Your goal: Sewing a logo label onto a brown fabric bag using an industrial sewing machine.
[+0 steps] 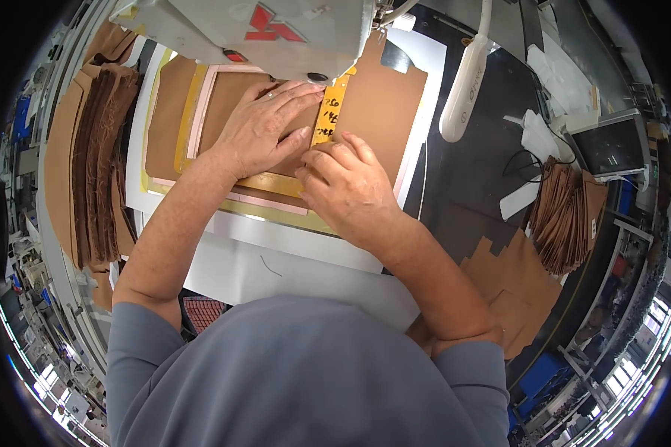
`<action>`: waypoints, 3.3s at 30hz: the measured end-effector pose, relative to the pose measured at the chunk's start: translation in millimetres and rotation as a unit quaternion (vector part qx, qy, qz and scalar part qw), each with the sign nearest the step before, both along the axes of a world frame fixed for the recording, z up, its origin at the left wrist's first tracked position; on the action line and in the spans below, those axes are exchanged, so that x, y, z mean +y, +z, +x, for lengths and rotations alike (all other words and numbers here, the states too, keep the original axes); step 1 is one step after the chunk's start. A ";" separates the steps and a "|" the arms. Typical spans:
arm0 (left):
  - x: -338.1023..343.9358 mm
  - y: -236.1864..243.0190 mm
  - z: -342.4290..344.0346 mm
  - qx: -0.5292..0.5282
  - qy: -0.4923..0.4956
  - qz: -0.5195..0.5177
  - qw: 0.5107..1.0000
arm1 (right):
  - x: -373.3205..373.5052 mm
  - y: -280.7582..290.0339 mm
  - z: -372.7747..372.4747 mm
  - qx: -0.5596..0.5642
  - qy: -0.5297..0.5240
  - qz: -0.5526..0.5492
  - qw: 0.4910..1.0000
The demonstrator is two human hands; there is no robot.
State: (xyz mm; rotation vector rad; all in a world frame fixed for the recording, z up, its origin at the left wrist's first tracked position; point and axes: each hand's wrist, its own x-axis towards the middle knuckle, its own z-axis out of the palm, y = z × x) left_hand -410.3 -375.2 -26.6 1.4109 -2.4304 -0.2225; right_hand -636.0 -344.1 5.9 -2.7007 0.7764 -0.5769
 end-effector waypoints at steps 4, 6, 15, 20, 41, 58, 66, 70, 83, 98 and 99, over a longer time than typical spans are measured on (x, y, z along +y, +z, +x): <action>0.6 3.4 -4.2 0.024 0.006 0.013 1.000 | 6.0 -4.1 6.1 0.018 0.002 -0.016 1.000; 0.9 2.1 -3.8 0.025 0.008 -0.007 1.000 | 6.8 -3.1 6.8 0.024 -0.003 -0.027 0.999; -4.4 7.6 -2.9 0.054 -0.028 -0.015 0.998 | 9.1 -9.0 4.9 0.010 -0.018 -0.042 0.999; -3.4 1.3 -2.5 0.030 -0.017 -0.027 0.999 | 9.1 -12.8 6.3 -0.010 -0.019 -0.034 0.999; 0.9 0.5 -5.7 0.019 0.008 -0.021 1.000 | 16.1 -15.5 4.9 0.025 -0.028 -0.033 0.999; -0.7 1.7 -5.5 0.040 0.000 0.030 0.999 | 18.0 -17.2 4.7 0.012 -0.033 -0.030 0.999; -0.4 1.0 -4.2 0.036 -0.006 0.021 0.999 | 14.2 -16.0 3.0 0.013 -0.026 -0.037 0.999; 0.5 -0.7 -4.8 0.034 -0.010 0.002 0.999 | 10.5 -18.5 2.5 0.019 -0.014 -0.053 0.998; -4.1 2.1 -13.7 0.001 0.022 -0.058 0.998 | 0.6 -15.4 1.9 0.026 -0.022 -0.061 0.998; -8.9 2.8 -17.8 0.026 0.051 -0.087 0.995 | -20.0 -23.4 -0.3 0.015 -0.038 -0.082 0.996; -9.7 1.3 -17.1 0.030 0.042 -0.073 0.996 | -21.1 -24.0 -0.2 0.016 -0.039 -0.078 0.996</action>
